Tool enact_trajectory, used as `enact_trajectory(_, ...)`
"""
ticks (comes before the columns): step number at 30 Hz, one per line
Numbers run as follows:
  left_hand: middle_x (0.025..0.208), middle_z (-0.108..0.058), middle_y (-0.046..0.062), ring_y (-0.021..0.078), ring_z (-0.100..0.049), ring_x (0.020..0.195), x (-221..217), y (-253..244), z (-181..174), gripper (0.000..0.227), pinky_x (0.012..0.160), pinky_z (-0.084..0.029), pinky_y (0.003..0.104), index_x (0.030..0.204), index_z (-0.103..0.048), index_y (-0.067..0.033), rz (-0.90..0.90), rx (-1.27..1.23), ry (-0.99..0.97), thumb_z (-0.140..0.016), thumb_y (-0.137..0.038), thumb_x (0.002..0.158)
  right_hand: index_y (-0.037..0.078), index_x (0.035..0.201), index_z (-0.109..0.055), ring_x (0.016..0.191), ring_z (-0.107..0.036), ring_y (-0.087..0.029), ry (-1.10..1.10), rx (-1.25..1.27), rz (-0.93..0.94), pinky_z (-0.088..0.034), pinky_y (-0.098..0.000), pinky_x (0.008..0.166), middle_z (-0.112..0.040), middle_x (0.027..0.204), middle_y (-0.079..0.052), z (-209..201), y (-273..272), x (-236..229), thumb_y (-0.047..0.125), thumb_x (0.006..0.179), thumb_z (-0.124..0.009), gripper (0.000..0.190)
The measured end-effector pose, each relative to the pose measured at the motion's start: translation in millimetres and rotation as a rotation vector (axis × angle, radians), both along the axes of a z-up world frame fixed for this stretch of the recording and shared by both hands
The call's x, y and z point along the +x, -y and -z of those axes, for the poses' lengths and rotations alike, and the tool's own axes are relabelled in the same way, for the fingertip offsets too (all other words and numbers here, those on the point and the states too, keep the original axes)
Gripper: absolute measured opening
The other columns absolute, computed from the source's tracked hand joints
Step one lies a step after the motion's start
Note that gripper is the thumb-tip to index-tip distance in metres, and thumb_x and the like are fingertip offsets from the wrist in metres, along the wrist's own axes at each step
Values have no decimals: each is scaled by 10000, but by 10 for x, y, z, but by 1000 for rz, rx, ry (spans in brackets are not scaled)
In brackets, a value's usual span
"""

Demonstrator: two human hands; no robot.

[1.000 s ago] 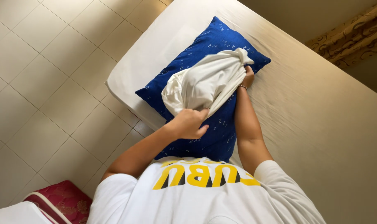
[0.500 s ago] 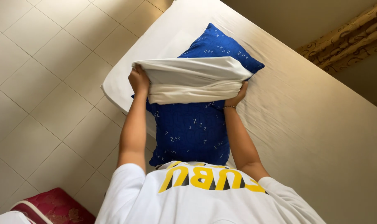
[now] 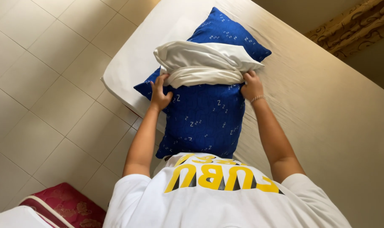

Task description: Put a pillowcase on a pillow.

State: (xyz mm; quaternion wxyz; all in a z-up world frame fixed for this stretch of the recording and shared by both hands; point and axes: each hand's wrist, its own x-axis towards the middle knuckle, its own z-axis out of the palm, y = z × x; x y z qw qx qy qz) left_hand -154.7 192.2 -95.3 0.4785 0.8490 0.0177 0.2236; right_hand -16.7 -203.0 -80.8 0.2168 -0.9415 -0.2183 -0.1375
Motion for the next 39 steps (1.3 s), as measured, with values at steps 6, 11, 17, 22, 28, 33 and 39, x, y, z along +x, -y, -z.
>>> enact_trajectory(6,1287,-633,197,406,-531,1273,217,298,-127,531,1157,-238,545,1280,-622,-58,1,192,18,-671,-101,752,139,1065,-752,1010,-687,-275,54,-24,-177,-544,-417,866,-733,1057,-69,-1119,-860,303,166,943,-671,148)
enact_trajectory(11,1201,-659,200,407,-574,1208,76,833,-595,471,1126,-366,504,1209,-647,-48,178,156,206,-679,-104,743,230,1291,-683,1076,-664,-275,-172,-270,-587,-437,-447,984,-719,1200,-50,-1565,-1903,257,333,1011,-595,311)
enact_trajectory(17,1222,-660,216,400,-634,1144,-318,943,-1022,520,1003,-513,434,1267,-618,-5,277,80,183,-685,-95,759,178,1315,-694,1034,-643,-267,-499,-434,-435,-447,-406,954,-737,1179,-126,-1234,-2011,412,565,1063,-500,501)
enact_trajectory(22,1176,-642,211,409,-630,1120,-719,1046,-963,520,961,-530,425,1239,-599,7,61,-9,272,-708,-93,740,47,1137,-766,770,-623,-276,-501,302,-120,-527,-421,793,-704,874,-204,-919,-1781,754,520,1174,-508,540)
enact_trajectory(28,1166,-564,198,418,-566,1114,-622,1404,-330,399,986,-483,462,1202,-561,-19,-276,-38,227,-737,-89,850,118,1077,-652,1135,-567,-296,381,86,-509,-446,-411,1010,-662,1129,-129,-1515,-1861,94,358,1070,-602,245)
enact_trajectory(33,1212,-618,168,383,-592,1146,-449,1295,-521,420,1004,-488,469,1280,-597,-49,-109,195,317,-688,-51,870,63,1216,-655,1168,-541,-327,-153,-392,-586,-338,-477,1036,-651,1217,-170,-1342,-2017,17,478,981,-607,480)
enact_trajectory(39,1056,-638,158,384,-653,964,-326,1050,-804,420,822,-543,437,1191,-593,-48,-102,88,242,-748,-147,813,134,960,-774,784,-740,-269,-215,112,-183,-596,-416,776,-749,896,-98,-1618,-1967,182,509,938,-617,407)
